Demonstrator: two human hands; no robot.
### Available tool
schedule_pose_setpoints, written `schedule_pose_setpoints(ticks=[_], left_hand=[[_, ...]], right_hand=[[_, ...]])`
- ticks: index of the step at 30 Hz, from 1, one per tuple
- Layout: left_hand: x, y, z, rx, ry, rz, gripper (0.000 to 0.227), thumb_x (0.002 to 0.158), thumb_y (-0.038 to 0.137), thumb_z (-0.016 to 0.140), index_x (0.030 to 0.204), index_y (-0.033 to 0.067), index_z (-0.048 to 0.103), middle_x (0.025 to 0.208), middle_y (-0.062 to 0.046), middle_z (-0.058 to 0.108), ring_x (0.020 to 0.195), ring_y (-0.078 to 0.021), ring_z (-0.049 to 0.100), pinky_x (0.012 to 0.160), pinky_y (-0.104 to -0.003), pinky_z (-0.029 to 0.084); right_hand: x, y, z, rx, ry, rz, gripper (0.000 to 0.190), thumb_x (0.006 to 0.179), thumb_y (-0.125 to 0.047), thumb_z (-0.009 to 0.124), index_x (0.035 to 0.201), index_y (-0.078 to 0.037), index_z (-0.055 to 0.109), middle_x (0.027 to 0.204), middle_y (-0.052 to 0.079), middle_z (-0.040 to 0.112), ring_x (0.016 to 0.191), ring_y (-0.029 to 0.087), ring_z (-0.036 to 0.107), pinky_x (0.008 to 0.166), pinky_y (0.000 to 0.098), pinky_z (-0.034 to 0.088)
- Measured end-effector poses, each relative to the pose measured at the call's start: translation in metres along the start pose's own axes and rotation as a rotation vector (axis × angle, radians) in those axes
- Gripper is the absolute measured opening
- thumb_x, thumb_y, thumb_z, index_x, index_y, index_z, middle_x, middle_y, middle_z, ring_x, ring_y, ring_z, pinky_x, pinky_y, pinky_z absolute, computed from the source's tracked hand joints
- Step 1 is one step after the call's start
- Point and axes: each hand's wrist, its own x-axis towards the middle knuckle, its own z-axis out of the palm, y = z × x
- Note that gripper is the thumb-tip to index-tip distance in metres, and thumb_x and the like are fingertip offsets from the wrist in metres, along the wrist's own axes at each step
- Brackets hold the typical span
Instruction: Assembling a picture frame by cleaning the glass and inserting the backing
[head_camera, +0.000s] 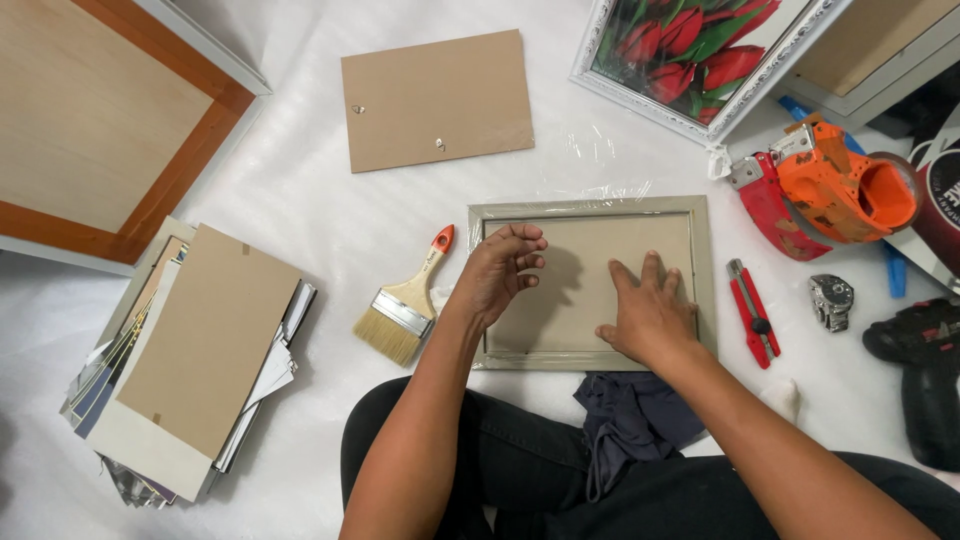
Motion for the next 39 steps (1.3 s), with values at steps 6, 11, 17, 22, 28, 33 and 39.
schedule_pose_setpoints(ticks=[6, 11, 17, 22, 28, 33, 39], left_hand=[[0.002, -0.004, -0.001, 0.046, 0.083, 0.039, 0.03, 0.089, 0.031, 0.08, 0.107, 0.0113, 0.065, 0.101, -0.002, 0.069, 0.083, -0.012, 0.067, 0.067, -0.026, 0.054], [-0.003, 0.0, 0.003, 0.1, 0.15, 0.049, 0.037, 0.088, 0.039, 0.082, 0.107, 0.0111, 0.065, 0.101, -0.002, 0.067, 0.085, -0.0117, 0.066, 0.069, -0.026, 0.053], [-0.005, 0.003, 0.006, 0.169, 0.209, 0.069, 0.034, 0.09, 0.04, 0.078, 0.104, 0.0112, 0.065, 0.1, -0.002, 0.066, 0.084, -0.013, 0.066, 0.07, -0.027, 0.054], [-0.007, 0.005, 0.008, 0.208, 0.264, 0.079, 0.025, 0.095, 0.032, 0.073, 0.104, 0.0093, 0.065, 0.098, -0.005, 0.066, 0.082, -0.0148, 0.066, 0.067, -0.028, 0.054], [-0.008, 0.004, 0.01, 0.24, 0.287, 0.105, 0.021, 0.095, 0.028, 0.068, 0.103, 0.0088, 0.065, 0.096, -0.004, 0.065, 0.081, -0.0137, 0.065, 0.066, -0.026, 0.054], [-0.002, -0.001, 0.002, 0.371, 0.299, 0.149, 0.025, 0.096, 0.029, 0.068, 0.105, 0.0065, 0.066, 0.096, -0.009, 0.063, 0.083, -0.0187, 0.064, 0.067, -0.03, 0.054], [-0.006, 0.003, 0.004, 0.478, 0.313, 0.183, 0.026, 0.097, 0.029, 0.066, 0.105, 0.0043, 0.066, 0.092, -0.01, 0.062, 0.083, -0.0193, 0.064, 0.068, -0.03, 0.054]], right_hand=[[-0.01, -0.011, -0.014, 0.03, -0.055, 0.011, 0.094, 0.082, -0.025, 0.083, 0.161, -0.014, 0.031, 0.164, 0.036, 0.013, 0.147, 0.064, 0.016, 0.097, 0.0844, 0.035], [-0.011, -0.012, -0.017, 0.031, -0.067, 0.018, 0.096, 0.082, -0.023, 0.083, 0.161, -0.013, 0.03, 0.164, 0.037, 0.012, 0.147, 0.065, 0.015, 0.096, 0.0847, 0.036], [-0.007, -0.009, -0.01, 0.002, -0.079, 0.022, 0.097, 0.082, -0.022, 0.084, 0.161, -0.014, 0.029, 0.164, 0.036, 0.012, 0.148, 0.064, 0.015, 0.096, 0.084, 0.037], [-0.01, -0.009, -0.012, 0.005, -0.076, 0.016, 0.097, 0.082, -0.021, 0.085, 0.161, -0.014, 0.029, 0.164, 0.037, 0.013, 0.147, 0.065, 0.015, 0.096, 0.0842, 0.037], [-0.011, -0.01, -0.013, 0.008, -0.07, 0.008, 0.096, 0.081, -0.02, 0.085, 0.16, -0.011, 0.03, 0.163, 0.039, 0.013, 0.146, 0.066, 0.016, 0.095, 0.0801, 0.043], [-0.01, -0.01, -0.01, 0.039, -0.079, 0.002, 0.104, 0.082, -0.017, 0.085, 0.164, -0.016, 0.021, 0.162, 0.039, 0.01, 0.144, 0.068, 0.013, 0.097, 0.0792, 0.043], [-0.02, -0.016, -0.022, 0.066, -0.092, 0.002, 0.098, 0.083, -0.015, 0.083, 0.163, -0.017, 0.027, 0.162, 0.038, 0.008, 0.145, 0.068, 0.012, 0.101, 0.0748, 0.044]])
